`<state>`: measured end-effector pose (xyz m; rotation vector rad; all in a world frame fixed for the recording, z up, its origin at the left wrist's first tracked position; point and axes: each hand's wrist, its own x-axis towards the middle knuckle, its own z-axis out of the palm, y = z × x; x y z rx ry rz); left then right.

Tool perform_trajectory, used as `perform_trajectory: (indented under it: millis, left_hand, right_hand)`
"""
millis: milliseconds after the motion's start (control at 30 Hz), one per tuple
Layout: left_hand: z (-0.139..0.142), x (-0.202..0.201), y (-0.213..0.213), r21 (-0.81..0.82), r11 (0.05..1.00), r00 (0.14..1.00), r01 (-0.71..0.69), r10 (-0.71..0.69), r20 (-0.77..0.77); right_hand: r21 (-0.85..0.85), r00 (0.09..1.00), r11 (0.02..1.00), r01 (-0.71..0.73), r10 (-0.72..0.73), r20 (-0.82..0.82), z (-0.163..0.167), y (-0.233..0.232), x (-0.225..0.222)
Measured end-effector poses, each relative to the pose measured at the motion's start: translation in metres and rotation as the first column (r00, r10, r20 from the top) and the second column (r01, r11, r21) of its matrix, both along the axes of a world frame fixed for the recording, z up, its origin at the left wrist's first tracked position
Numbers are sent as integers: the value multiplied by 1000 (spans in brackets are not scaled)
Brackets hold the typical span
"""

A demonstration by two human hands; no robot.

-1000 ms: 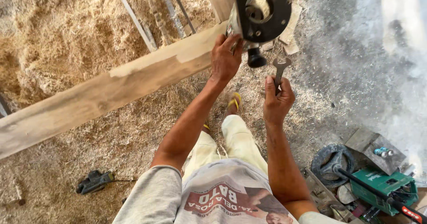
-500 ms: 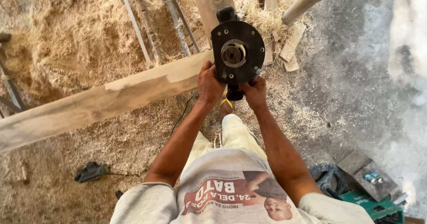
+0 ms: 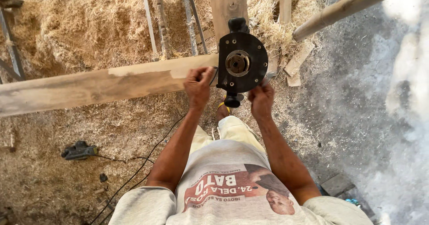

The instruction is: The person uses an electric router to shape the edge of a wooden beam, then stops and uses a wrench to loosen the router's collet, removes the bit, and fits a different bit, tightening it by hand and with the wrench.

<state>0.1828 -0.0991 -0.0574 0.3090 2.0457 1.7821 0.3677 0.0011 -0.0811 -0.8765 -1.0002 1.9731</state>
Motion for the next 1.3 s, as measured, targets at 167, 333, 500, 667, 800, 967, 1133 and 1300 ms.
perform_trajectory:
  millis: [167, 333, 500, 667, 800, 967, 1133, 1300]
  left_hand:
    - [64, -21, -31, 184, 981, 951, -64, 116, -286]
    - [147, -4, -60, 239, 960, 813, 145, 22, -582]
    - [206, 9, -102, 213, 969, 686, 128, 69, -724]
    - [231, 16, -160, 315, 947, 812, 61, 137, -567]
    - [231, 19, -212, 407, 912, 880, 48, 154, -449]
    - [217, 27, -270, 421, 897, 859, 134, 107, -501]
    - [199, 41, -313, 918, 381, 984, -115, -81, 157]
    - [200, 49, -361, 947, 234, 969, -219, -64, 240]
  right_hand:
    - [450, 924, 857, 250, -351, 155, 77, -2, 1]
    - [374, 986, 913, -165, 140, 93, 159, -40, -32]
    - [284, 904, 881, -378, 417, -90, 210, -83, -67]
    - [359, 840, 819, -448, 523, -145, 228, -121, -77]
    - [386, 776, 747, -541, 621, -113, 234, -152, -86]
    - [451, 655, 605, -656, 754, -59, 259, -198, -92]
    - [484, 542, 482, -731, 840, -19, 293, -252, -93]
    - [589, 457, 263, -764, 865, 207, 310, -290, -89]
